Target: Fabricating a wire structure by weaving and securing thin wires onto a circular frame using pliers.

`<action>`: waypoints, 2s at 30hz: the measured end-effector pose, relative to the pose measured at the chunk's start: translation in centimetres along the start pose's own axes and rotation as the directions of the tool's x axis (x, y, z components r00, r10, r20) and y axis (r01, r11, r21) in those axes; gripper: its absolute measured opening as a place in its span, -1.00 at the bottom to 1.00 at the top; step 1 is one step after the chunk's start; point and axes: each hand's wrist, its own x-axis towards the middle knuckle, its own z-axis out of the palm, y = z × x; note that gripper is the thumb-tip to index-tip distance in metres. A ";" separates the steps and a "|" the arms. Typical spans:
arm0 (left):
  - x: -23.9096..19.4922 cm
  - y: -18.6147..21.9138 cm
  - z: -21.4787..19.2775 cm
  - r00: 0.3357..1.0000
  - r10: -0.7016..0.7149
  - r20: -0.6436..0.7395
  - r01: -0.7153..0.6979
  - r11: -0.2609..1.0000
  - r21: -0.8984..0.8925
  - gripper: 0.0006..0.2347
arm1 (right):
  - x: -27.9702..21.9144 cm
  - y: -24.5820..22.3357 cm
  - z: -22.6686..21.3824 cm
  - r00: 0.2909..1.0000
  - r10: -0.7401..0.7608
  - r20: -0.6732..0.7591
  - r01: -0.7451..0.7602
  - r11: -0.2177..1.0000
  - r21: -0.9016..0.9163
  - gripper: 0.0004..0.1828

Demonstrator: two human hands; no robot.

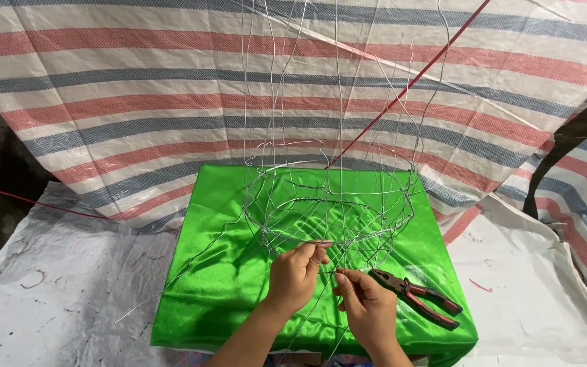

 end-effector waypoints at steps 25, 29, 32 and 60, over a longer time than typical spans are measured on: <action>5.6 -1.8 -0.4 0.990 -0.136 0.044 0.142 0.929 -0.343 -0.69 | 7.9 -2.6 0.7 0.992 -0.117 0.037 0.100 0.945 0.312 -0.87; 5.2 -1.1 -0.6 0.996 -0.085 0.004 0.084 0.968 -0.235 -0.62 | 7.9 -1.5 1.3 0.994 -0.110 -0.003 0.106 0.954 0.281 -0.87; 5.1 -0.3 -0.8 0.988 -0.138 0.070 0.153 0.947 -0.283 -0.52 | 8.2 -0.8 1.5 0.995 -0.100 -0.018 0.101 0.960 0.262 -0.87; 5.5 0.8 -1.7 0.933 -0.200 0.299 0.287 0.914 -0.287 -0.32 | 6.2 -3.6 0.4 0.999 -0.022 0.035 0.010 0.950 0.313 -0.87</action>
